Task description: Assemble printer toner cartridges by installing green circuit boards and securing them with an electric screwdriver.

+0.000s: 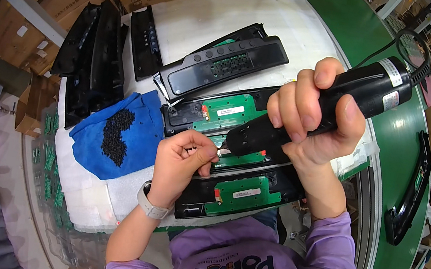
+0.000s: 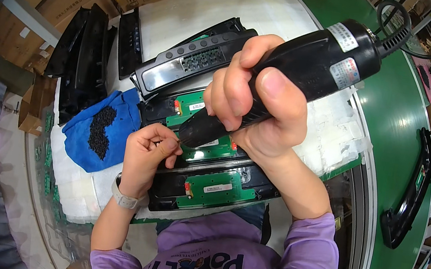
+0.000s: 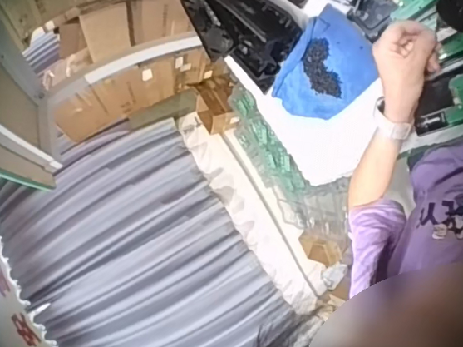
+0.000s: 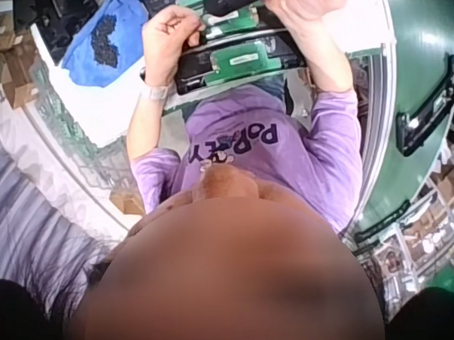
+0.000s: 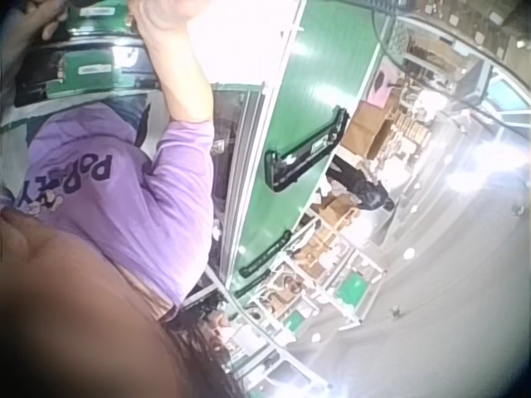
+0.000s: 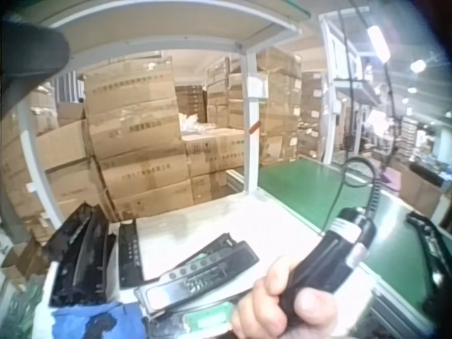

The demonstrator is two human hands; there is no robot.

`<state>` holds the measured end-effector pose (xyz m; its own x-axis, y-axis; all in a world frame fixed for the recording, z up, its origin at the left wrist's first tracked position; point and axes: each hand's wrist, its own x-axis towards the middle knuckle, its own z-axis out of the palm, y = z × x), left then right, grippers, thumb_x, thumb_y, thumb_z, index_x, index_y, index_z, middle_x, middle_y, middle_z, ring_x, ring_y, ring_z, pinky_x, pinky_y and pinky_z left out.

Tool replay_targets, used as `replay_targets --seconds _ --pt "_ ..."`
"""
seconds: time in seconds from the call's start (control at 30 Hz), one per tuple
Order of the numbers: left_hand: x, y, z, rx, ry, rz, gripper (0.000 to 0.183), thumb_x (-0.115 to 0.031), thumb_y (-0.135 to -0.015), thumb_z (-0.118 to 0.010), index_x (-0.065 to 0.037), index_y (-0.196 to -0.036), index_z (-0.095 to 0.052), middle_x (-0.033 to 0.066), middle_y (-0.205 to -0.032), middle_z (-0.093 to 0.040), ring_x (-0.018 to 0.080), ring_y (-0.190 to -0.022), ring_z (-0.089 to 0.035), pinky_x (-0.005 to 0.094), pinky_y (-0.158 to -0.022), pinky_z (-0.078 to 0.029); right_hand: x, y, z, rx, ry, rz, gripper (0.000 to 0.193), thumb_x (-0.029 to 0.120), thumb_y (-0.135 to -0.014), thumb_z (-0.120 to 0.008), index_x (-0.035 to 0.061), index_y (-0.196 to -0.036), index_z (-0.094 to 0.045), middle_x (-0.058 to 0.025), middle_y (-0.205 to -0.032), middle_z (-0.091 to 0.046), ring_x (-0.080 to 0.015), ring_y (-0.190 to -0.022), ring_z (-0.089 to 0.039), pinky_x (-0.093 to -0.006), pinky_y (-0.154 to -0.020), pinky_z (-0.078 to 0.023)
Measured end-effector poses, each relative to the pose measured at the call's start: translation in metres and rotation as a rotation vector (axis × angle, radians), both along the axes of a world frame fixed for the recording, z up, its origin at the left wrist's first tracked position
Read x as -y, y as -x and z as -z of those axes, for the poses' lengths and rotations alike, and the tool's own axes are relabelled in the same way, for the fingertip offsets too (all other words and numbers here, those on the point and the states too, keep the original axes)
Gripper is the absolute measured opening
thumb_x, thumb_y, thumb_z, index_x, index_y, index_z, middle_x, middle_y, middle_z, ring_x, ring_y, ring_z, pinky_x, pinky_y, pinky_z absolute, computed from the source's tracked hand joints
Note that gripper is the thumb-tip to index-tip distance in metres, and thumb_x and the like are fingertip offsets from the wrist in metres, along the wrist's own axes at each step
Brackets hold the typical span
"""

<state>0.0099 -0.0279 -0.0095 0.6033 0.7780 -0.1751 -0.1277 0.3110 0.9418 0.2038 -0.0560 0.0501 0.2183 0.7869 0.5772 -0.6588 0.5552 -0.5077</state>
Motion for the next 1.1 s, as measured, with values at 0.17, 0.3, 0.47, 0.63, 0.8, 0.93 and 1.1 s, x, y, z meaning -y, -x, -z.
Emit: replay_targets --seconds 0.17,0.3,0.47,0.63,0.8,0.93,1.1 --pt "-0.001 0.002 0.002 0.008 -0.003 0.013 0.006 -0.002 -0.082 -0.061 0.002 -0.083 -0.057 0.0067 -0.072 -0.061 0.0059 -0.053 -0.052 0.0170 -0.048 -0.042 0.000 -0.002 0.000 -0.023 -0.004 0.028 0.025 0.026 -0.083 -0.047 0.0047 -0.096 -0.045 -0.0025 -0.055 -0.044 -0.0130 -0.039 -0.039 -0.0310 -0.045 -0.038" --pt "-0.003 0.002 0.001 -0.010 -0.007 0.049 0.005 -0.002 -0.082 -0.061 0.002 -0.083 -0.058 0.0067 -0.071 -0.062 0.0060 -0.053 -0.053 0.0170 -0.048 -0.042 0.000 -0.002 0.000 -0.012 -0.008 0.019 0.025 0.026 -0.083 -0.047 0.0047 -0.096 -0.045 -0.0026 -0.055 -0.044 -0.0129 -0.039 -0.039 -0.0309 -0.045 -0.038" --pt "-0.002 0.001 0.001 -0.044 0.030 0.074 0.005 -0.002 -0.081 -0.061 0.002 -0.084 -0.059 0.0066 -0.070 -0.062 0.0060 -0.052 -0.053 0.0167 -0.048 -0.042 -0.001 -0.002 0.004 0.029 -0.027 -0.024 0.025 0.026 -0.083 -0.047 0.0047 -0.096 -0.045 -0.0028 -0.054 -0.043 -0.0126 -0.038 -0.038 -0.0307 -0.045 -0.037" --pt "0.001 0.000 0.000 -0.046 -0.030 0.107 0.009 -0.005 -0.085 -0.058 0.001 -0.091 -0.058 0.0079 -0.076 -0.063 0.0066 -0.060 -0.055 0.0178 -0.053 -0.043 -0.004 -0.009 -0.001 -0.054 0.017 -0.034 0.024 0.025 -0.083 -0.047 0.0036 -0.095 -0.045 -0.0028 -0.054 -0.043 -0.0125 -0.039 -0.038 -0.0303 -0.044 -0.036" --pt "-0.006 0.002 -0.001 0.132 0.016 -0.107 0.016 -0.009 -0.095 -0.036 0.001 -0.103 -0.046 0.0162 -0.106 -0.056 0.0197 -0.096 -0.057 0.0238 -0.079 -0.044 -0.005 -0.042 -0.005 0.270 0.078 0.112 0.021 0.015 -0.078 -0.054 -0.0010 -0.090 -0.047 -0.0040 -0.054 -0.046 -0.0120 -0.040 -0.042 -0.0257 -0.043 -0.035" --pt "-0.008 0.007 -0.001 0.117 0.013 -0.154 0.016 -0.009 -0.095 -0.035 0.001 -0.104 -0.044 0.0208 -0.111 -0.055 0.0280 -0.108 -0.055 0.0280 -0.087 -0.047 -0.006 -0.044 -0.002 0.504 0.248 0.331 0.028 0.018 -0.074 -0.060 -0.0006 -0.087 -0.043 -0.0028 -0.053 -0.039 -0.0111 -0.039 -0.037 -0.0240 -0.039 -0.031" --pt "-0.008 0.006 -0.006 0.078 0.056 -0.187 0.019 -0.014 -0.097 -0.032 0.001 -0.100 -0.044 0.0213 -0.098 -0.060 0.0285 -0.087 -0.064 0.0274 -0.073 -0.052 -0.010 -0.040 0.000 0.539 0.298 0.338 0.028 0.016 -0.072 -0.062 -0.0007 -0.085 -0.044 -0.0030 -0.053 -0.041 -0.0112 -0.039 -0.039 -0.0239 -0.040 -0.033"
